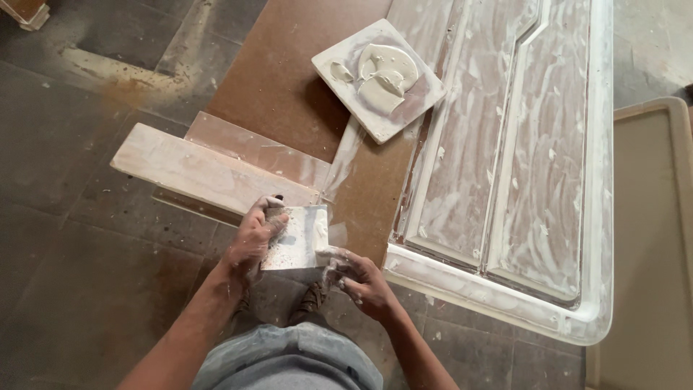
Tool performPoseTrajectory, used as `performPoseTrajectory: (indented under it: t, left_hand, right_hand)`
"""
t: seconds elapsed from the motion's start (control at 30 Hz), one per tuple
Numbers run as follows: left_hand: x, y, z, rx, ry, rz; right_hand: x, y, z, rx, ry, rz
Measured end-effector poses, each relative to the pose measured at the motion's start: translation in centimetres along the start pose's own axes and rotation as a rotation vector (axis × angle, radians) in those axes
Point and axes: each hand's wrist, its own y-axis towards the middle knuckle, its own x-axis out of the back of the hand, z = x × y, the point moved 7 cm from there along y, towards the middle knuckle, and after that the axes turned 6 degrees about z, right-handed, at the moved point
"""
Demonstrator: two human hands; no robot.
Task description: The person applies white putty onto the edges and surfaces of wooden furniture panels using a metal scraper and a small white applicator tool.
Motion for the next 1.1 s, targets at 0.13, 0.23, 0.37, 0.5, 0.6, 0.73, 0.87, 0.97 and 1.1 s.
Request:
performPoseTrajectory:
  t: [0.13,0.23,0.37,0.5,0.6,0.73,0.87,0.97,1.1]
  left_hand:
    - [-0.6,-1.9,-2.4,0.083,-0.105,-0.259]
    - [0.1,-2.0,-3.7,0.005,-0.206,-0.3]
    - [2.8,-2.3,-1.9,-0.095,-0.269,-0.277]
    - [4.3,-2.3,-1.4,-0.189,-0.333,-0.243]
    - [5.1,-3.6,-0.9,-0.141,-0.325,-0.291]
    - [5.4,-5.2,-1.4,-0.181,-0.297,-0.254]
    - [5.4,-6.1,-1.5,-0.165,-0.31,-0.239]
    - [5.3,-6.0,-1.1,-0.135,-0.298,-0.234]
    - [4.7,-4.9,-0.9,-0.136,-0.277,-0.187]
  right_hand:
    - [1.4,0.1,0.2,0.004,-0.038,0.033]
    - [3.7,1.5,0.2,0.066,-0.037,-0.1]
    - [8.6,5.6,-3.1,0.031,-0.109,-0.349]
    - [10.5,8.5,-8.5,-0.191,0.163,-0.475]
    - [10.7,10.4,-9.7,-0.278,0.052,-0.552]
    - [9.0,11.5,-9.3,-0.354,-0.027,-0.552]
    - [6.0,11.1,-9.6,-0.339,-0.024,-0.56]
    - [2.9,8.5,-11.3,-0.348,-0.026,-0.536]
    - [0.2,5.0,-12.6,-0.446,0.027,-0.455]
